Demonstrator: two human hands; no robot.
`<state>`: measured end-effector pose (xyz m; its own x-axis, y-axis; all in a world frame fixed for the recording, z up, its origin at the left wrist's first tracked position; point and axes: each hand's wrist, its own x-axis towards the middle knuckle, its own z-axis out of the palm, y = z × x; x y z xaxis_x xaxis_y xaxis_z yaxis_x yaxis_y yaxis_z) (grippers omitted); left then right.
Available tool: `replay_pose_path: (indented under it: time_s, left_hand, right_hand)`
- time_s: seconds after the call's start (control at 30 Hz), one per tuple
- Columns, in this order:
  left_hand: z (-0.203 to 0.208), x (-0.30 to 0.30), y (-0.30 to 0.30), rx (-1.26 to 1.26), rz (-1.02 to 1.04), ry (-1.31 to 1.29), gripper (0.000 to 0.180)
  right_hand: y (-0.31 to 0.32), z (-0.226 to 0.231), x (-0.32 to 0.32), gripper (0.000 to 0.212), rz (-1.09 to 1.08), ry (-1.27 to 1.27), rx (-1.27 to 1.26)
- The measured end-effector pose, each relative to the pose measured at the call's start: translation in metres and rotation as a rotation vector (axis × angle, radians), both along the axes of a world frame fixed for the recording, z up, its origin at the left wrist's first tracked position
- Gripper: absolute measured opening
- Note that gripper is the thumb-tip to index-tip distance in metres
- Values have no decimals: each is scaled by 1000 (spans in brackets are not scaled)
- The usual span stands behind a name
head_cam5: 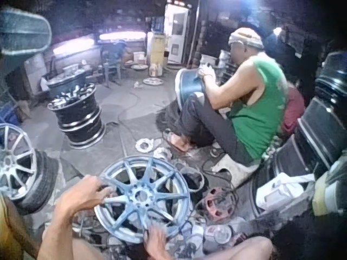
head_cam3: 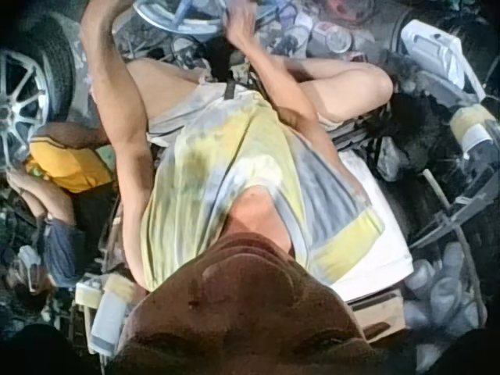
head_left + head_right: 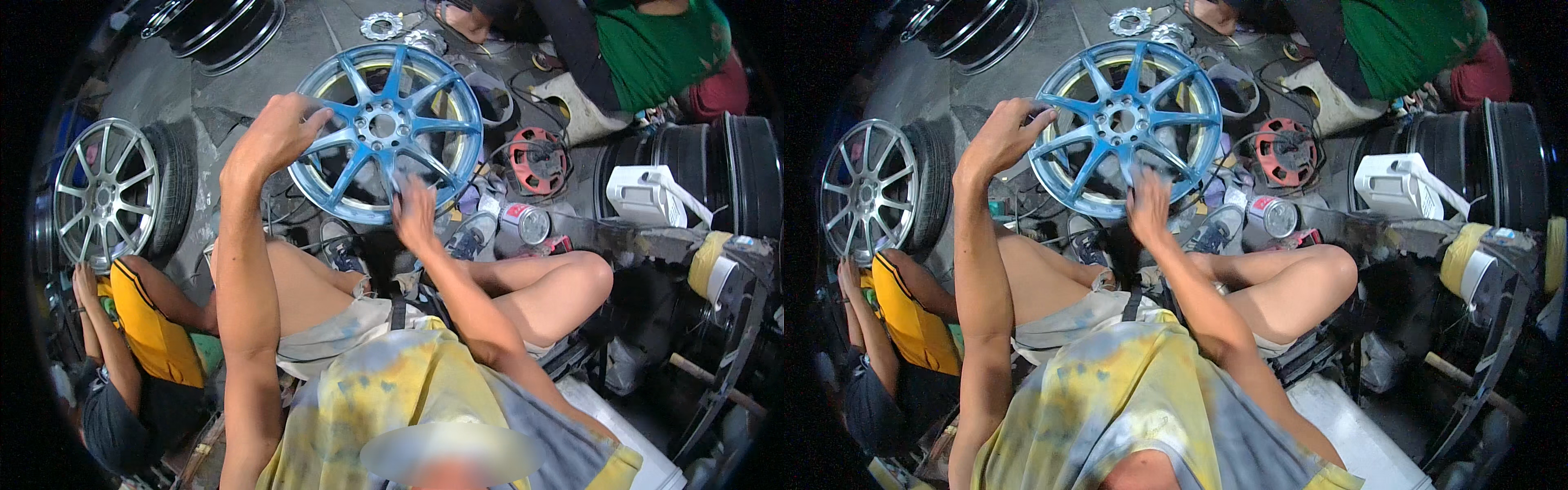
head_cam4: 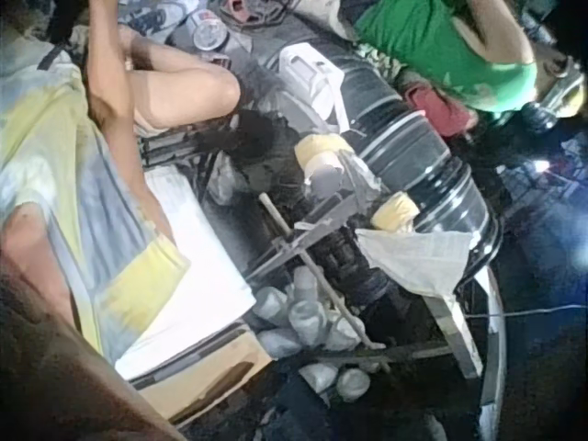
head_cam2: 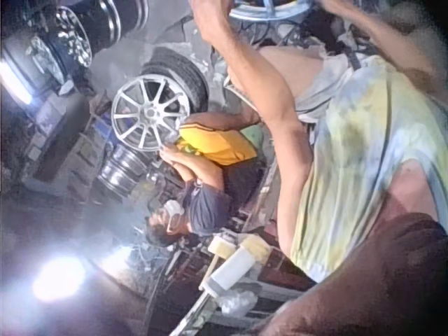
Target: The person sits on the floor and uses a sanding block to manually sand the surface of a blue car wheel rim. They rotate the wheel to access different spokes and the outer lip, applying consistent pressure to smooth the metal surface.
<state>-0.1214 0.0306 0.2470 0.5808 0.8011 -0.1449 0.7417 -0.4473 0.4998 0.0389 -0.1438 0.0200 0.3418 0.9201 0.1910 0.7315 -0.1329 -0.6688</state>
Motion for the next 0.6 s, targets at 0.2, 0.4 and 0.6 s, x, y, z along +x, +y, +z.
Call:
replay_pose_path:
  time_s: [0.2, 0.4, 0.6]
  left_hand:
    - [4, 6, -4, -69, -15, 28, 37]
    - [-49, -18, 5, -99, 30, 62, 39]
    - [-127, -62, 12, -149, 166, 338, 51]
  right_hand:
    - [-5, -23, 4, 27, -25, 89, 90]
    - [39, -14, 12, 21, -133, 127, -224]
    - [1, 5, 51, 34, 227, 221, -319]
